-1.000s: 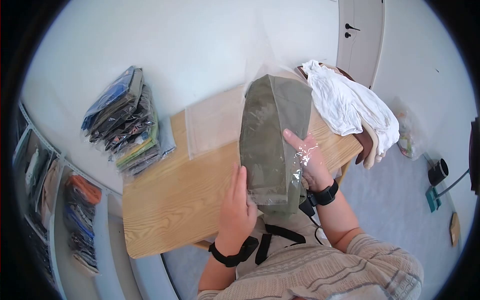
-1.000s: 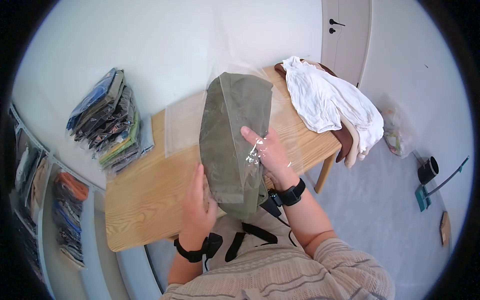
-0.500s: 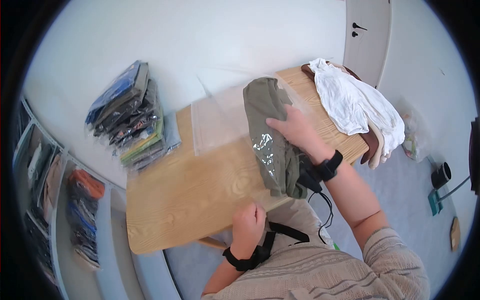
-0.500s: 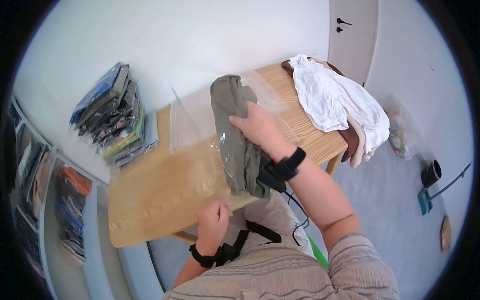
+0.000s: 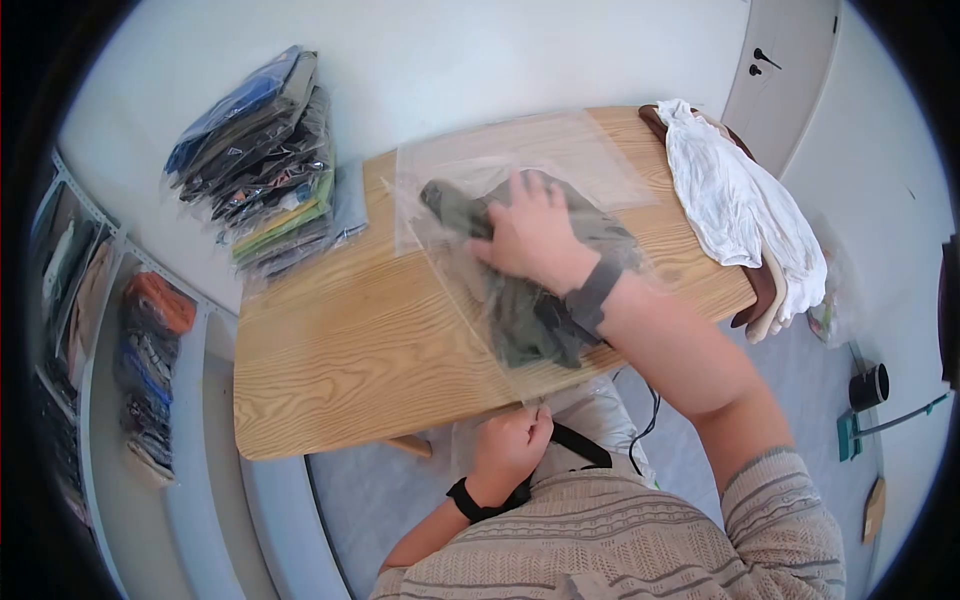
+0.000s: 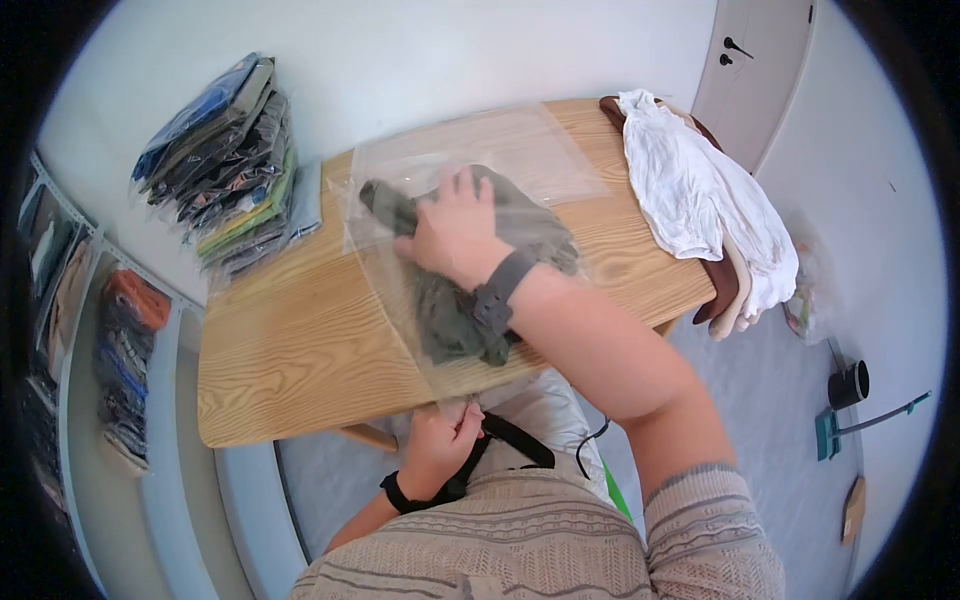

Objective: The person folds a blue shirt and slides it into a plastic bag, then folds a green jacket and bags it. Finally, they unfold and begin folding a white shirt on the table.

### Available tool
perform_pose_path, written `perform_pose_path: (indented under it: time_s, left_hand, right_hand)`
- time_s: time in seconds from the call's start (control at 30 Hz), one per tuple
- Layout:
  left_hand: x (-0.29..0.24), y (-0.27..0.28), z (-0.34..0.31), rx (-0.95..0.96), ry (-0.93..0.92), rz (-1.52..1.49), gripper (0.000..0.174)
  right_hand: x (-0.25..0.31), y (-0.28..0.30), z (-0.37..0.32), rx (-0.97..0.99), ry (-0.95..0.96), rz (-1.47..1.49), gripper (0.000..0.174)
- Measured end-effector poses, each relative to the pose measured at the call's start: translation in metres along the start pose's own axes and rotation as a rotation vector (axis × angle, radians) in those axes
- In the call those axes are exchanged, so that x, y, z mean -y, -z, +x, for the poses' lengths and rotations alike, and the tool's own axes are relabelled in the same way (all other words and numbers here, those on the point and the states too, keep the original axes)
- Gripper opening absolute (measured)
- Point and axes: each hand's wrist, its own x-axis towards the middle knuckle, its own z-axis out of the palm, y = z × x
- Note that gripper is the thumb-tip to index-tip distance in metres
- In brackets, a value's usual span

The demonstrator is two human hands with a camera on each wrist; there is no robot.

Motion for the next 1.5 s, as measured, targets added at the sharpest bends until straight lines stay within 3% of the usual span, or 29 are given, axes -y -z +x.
perform_pose_path:
  time_s: [0.03,0.1,0.13,0.33,0.43,0.5,0.53,0.6,0.63,0.7,0.73,0.8,0.83,0.9,0.97,1.03,1.1,1.2,1.33,1.43,1.5]
  left_hand:
    - [0.001,0.0,-0.001,0.016,0.025,0.028,0.025]
    - [0.003,-0.001,-0.004,0.032,0.057,0.052,0.027]
    - [0.003,0.0,-0.005,0.035,0.035,0.037,0.027]
    - [0.008,-0.003,-0.008,0.039,0.005,-0.002,0.024]
    - [0.009,-0.001,-0.009,0.052,0.011,-0.076,0.023]
    - [0.008,-0.003,-0.011,0.065,0.041,-0.138,0.023]
    - [0.007,-0.002,-0.01,0.05,0.043,-0.117,0.022]
    - [0.013,-0.002,-0.011,0.021,-0.002,-0.031,0.022]
    - [0.01,0.0,-0.012,0.026,0.008,-0.046,0.022]
    - [-0.001,0.01,-0.015,0.042,0.176,-0.099,0.023]
    - [-0.001,0.013,-0.017,-0.029,0.148,-0.082,0.026]
    - [0.008,0.017,-0.025,-0.081,0.189,-0.112,0.026]
    - [0.014,0.019,-0.029,-0.128,0.219,-0.14,0.026]
    - [0.018,0.024,-0.032,-0.137,0.221,-0.079,0.024]
    - [0.01,0.025,-0.028,-0.276,0.218,-0.087,0.021]
    - [0.015,0.018,-0.03,-0.286,0.19,-0.062,0.019]
    - [0.015,0.017,-0.028,-0.297,0.159,-0.037,0.018]
    - [0.014,0.017,-0.025,-0.253,0.153,-0.067,0.015]
    - [0.012,0.016,-0.023,-0.207,0.141,-0.064,0.018]
    - [0.01,0.017,-0.024,-0.153,0.186,-0.1,0.02]
    - [0.011,0.018,-0.024,-0.141,0.196,-0.111,0.021]
  right_hand:
    - [0.008,-0.005,0.0,0.004,0.005,0.0,0.06]
    - [0.021,-0.024,-0.008,0.369,0.086,0.39,0.072]
    - [0.026,-0.037,-0.016,0.376,0.089,0.391,0.072]
    - [0.034,-0.061,-0.037,0.262,0.081,0.344,0.077]
    - [0.013,-0.048,-0.055,0.244,0.113,0.437,0.07]
    - [-0.004,-0.037,-0.091,0.068,0.284,0.381,0.058]
    - [-0.014,-0.04,-0.107,0.087,0.268,0.384,0.058]
    - [-0.033,-0.046,-0.14,-0.191,0.461,0.631,0.049]
    - [-0.04,-0.043,-0.157,-0.174,0.455,0.627,0.049]
    - [-0.047,-0.034,-0.185,-0.015,-0.002,0.876,0.04]
    - [-0.049,-0.038,-0.191,-0.004,0.001,0.877,0.04]
    - [-0.051,-0.045,-0.196,0.061,-0.418,1.433,0.028]
    - [-0.051,-0.043,-0.195,0.06,-0.419,1.439,0.028]
    - [-0.053,-0.031,-0.184,0.057,-0.622,1.845,0.021]
    - [-0.052,-0.023,-0.174,0.088,-0.684,1.989,0.021]
    - [-0.056,-0.024,-0.162,0.128,-0.732,2.131,0.02]
    - [-0.063,-0.034,-0.151,0.269,-0.858,2.467,0.019]
    - [-0.052,-0.035,-0.141,0.309,-0.736,2.604,0.017]
    - [-0.031,-0.038,-0.125,0.418,-0.867,2.541,0.018]
    - [-0.032,-0.061,-0.118,0.527,-0.789,2.513,0.02]
    - [-0.026,-0.056,-0.116,0.461,-0.81,2.488,0.02]
